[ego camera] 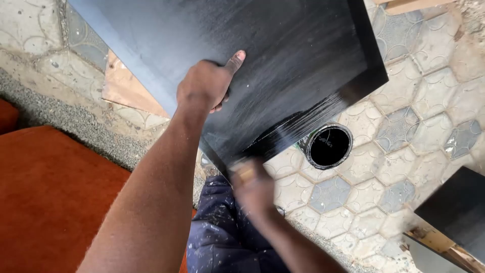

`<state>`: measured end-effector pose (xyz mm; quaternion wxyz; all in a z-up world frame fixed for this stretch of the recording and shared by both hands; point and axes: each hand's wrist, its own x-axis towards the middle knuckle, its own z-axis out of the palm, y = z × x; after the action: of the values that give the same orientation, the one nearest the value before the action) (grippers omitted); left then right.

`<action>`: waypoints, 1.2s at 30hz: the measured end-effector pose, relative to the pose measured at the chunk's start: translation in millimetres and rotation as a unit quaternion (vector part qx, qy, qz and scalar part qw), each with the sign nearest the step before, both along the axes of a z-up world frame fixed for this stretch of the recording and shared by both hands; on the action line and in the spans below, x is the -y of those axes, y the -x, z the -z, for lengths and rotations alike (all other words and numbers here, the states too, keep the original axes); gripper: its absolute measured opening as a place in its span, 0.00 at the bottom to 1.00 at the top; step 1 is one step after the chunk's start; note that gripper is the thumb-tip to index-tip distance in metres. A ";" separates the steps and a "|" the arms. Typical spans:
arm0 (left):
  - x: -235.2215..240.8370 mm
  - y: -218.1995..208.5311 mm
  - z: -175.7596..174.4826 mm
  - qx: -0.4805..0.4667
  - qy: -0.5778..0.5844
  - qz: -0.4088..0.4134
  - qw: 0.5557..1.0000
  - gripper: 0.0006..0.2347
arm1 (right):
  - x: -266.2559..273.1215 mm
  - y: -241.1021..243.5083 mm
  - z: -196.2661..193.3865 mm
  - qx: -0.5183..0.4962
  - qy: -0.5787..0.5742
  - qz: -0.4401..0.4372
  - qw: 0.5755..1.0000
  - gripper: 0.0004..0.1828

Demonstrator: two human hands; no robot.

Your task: Painting a flat furniture panel with black paint using a sponge applicator.

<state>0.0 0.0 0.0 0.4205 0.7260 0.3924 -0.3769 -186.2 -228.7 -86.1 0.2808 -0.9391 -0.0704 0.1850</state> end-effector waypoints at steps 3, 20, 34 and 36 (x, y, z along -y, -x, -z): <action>-2.1 -1.0 -2.1 0.005 -0.007 0.003 1.000 0.33 | -36.2 19.1 -25.6 0.126 -0.106 -0.192 0.967 0.13; -0.6 4.3 17.8 0.020 0.007 -0.024 0.999 0.32 | 53.7 -122.0 3.6 0.044 -0.143 0.058 0.987 0.09; -1.3 -0.4 7.9 0.017 0.021 -0.008 1.000 0.31 | 152.8 -304.9 25.7 0.253 0.127 -0.001 0.959 0.14; -1.8 -3.3 3.8 -0.011 -0.003 0.014 1.000 0.31 | 172.8 -375.7 -1.8 0.189 -0.013 0.019 0.982 0.08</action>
<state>3.3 1.8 -3.8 0.4086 0.7284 0.3877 -0.3901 189.5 -401.6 -84.4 0.2784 -0.9545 -0.1071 -0.0025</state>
